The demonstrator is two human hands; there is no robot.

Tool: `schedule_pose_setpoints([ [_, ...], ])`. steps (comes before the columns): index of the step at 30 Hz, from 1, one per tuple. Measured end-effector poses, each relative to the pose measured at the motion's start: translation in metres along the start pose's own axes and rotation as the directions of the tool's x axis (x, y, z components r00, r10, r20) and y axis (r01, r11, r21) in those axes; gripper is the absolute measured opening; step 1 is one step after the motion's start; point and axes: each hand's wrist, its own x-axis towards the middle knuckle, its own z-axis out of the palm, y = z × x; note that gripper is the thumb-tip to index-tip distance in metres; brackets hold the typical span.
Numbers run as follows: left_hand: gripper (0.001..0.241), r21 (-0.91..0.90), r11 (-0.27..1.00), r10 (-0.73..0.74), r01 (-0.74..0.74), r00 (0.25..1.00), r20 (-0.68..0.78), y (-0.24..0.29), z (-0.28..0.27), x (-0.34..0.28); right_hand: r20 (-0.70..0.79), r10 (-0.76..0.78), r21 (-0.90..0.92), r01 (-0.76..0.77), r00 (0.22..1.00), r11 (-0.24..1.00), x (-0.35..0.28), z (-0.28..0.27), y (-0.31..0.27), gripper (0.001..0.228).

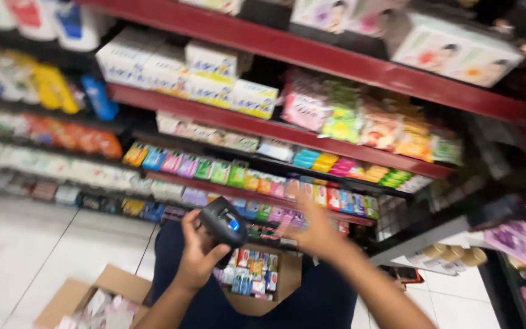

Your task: The person sits on the floor and repeatedly picks small white boxes from a cardboard box, scans each with a handheld barcode scanner, and places them on a shelf. The person also adjusts the alignment of boxes already on the shelf.

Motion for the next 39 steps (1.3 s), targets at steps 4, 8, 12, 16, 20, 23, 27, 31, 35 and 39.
schedule_pose_setpoints([
  [4, 0.111, -0.106, 0.992, -0.092, 0.074, 0.980, -0.176, -0.004, 0.009, -0.006, 0.457, -0.202, 0.293, 0.068, 0.866, 0.954, -0.050, 0.118, 0.003, 0.100],
  [8, 0.108, 0.098, 0.993, -0.035, 0.069, 0.950, -0.310, -0.012, -0.024, -0.027, 0.406, 0.117, 0.306, -0.256, 0.906, 0.917, -0.080, 0.220, 0.060, 0.050],
  [12, 0.121, 0.336, 0.920, -0.066, 0.203, 0.924, -0.377, -0.007, -0.066, -0.056, 0.319, -0.026, 0.339, -0.089, 0.947, 0.937, -0.056, 0.252, 0.048, 0.052],
  [16, 0.130, 0.516, 0.830, 0.016, 0.212, 0.916, -0.401, -0.059, -0.125, -0.106, 0.306, -0.141, 0.271, 0.056, 0.941, 0.961, -0.029, 0.284, 0.028, 0.052],
  [20, 0.099, 0.417, 0.614, -0.151, 0.670, 0.618, -0.772, -0.216, -0.224, -0.219, 0.359, -0.273, 0.224, 0.201, 0.893, 0.954, -0.032, 0.320, 0.041, 0.048],
  [23, 0.058, 0.277, 0.424, -0.063, 0.863, 0.333, -0.941, -0.251, -0.268, -0.283, 0.431, -0.218, 0.140, 0.174, 0.876, 0.975, -0.033, 0.331, 0.048, 0.043],
  [27, 0.055, 0.103, 0.345, -0.066, 0.933, 0.133, -0.989, -0.270, -0.327, -0.363, 0.440, -0.224, 0.133, 0.183, 0.870, 0.974, -0.022, 0.333, 0.045, 0.034],
  [31, 0.056, -0.065, 0.123, 0.044, 0.990, -0.071, -0.997, -0.199, -0.336, -0.349, 0.425, -0.259, 0.143, 0.217, 0.868, 0.965, -0.008, 0.335, 0.034, 0.030],
  [35, 0.047, -0.065, 0.088, 0.049, 0.994, -0.069, -0.996, -0.161, -0.359, -0.314, 0.431, -0.265, 0.142, 0.225, 0.863, 0.964, -0.008, 0.339, 0.038, 0.028],
  [39, 0.044, -0.060, -0.096, -0.149, 0.994, -0.074, -0.986, -0.157, -0.385, -0.304, 0.398, -0.262, 0.146, 0.221, 0.879, 0.964, -0.010, 0.340, 0.039, 0.025],
])
